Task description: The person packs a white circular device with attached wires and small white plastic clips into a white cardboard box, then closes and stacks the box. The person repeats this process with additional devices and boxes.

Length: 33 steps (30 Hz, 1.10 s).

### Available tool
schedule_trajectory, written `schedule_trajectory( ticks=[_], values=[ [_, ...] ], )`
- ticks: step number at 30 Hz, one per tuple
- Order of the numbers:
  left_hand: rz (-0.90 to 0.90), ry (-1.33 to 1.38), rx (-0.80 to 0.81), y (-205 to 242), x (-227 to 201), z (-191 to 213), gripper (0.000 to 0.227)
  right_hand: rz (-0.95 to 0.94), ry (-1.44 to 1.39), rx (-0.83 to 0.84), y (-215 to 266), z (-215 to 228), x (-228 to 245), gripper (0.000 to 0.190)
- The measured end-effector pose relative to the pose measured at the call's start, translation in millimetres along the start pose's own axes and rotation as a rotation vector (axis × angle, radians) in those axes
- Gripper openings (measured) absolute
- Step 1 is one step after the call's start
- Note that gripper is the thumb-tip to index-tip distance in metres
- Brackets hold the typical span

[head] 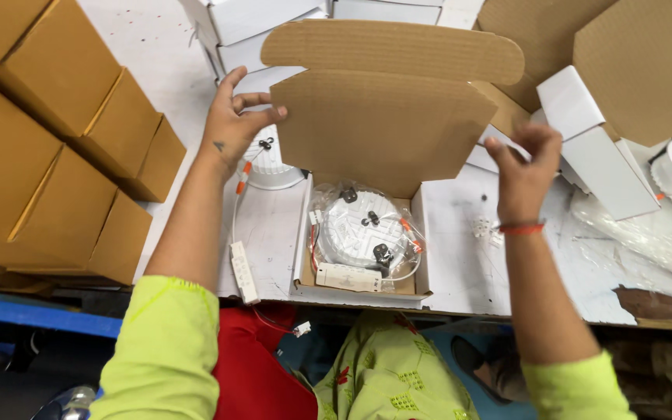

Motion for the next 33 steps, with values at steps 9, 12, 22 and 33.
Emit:
schedule_trajectory(
  ticks=[9,12,22,33],
  values=[
    [-0.131,-0.057,0.022,19.8,36.1,-91.9,0.074,-0.509,-0.036,0.349,-7.6,-78.0,-45.7,0.04],
    [-0.154,0.61,-0.028,56.4,41.1,-121.4,0.075,-0.29,-0.412,0.349,31.7,-84.7,-24.7,0.051],
    [-0.225,-0.945,0.866,147.7,25.3,-121.5,0.074,0.096,0.637,1.12,116.3,-87.7,-21.0,0.062],
    [-0.239,-1.074,0.658,225.6,-37.7,-132.5,0.081,0.451,1.102,0.88,188.7,-66.7,21.5,0.069]
  ],
)
Point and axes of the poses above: each hand's wrist, its own y-axis away from the middle knuckle, its own z-axis out of the back of the hand, x = y × z, the point moved 6 cm from there along -y, towards the middle knuckle, and after that the axes turned 15 degrees about -z, right-handed, at the moved point
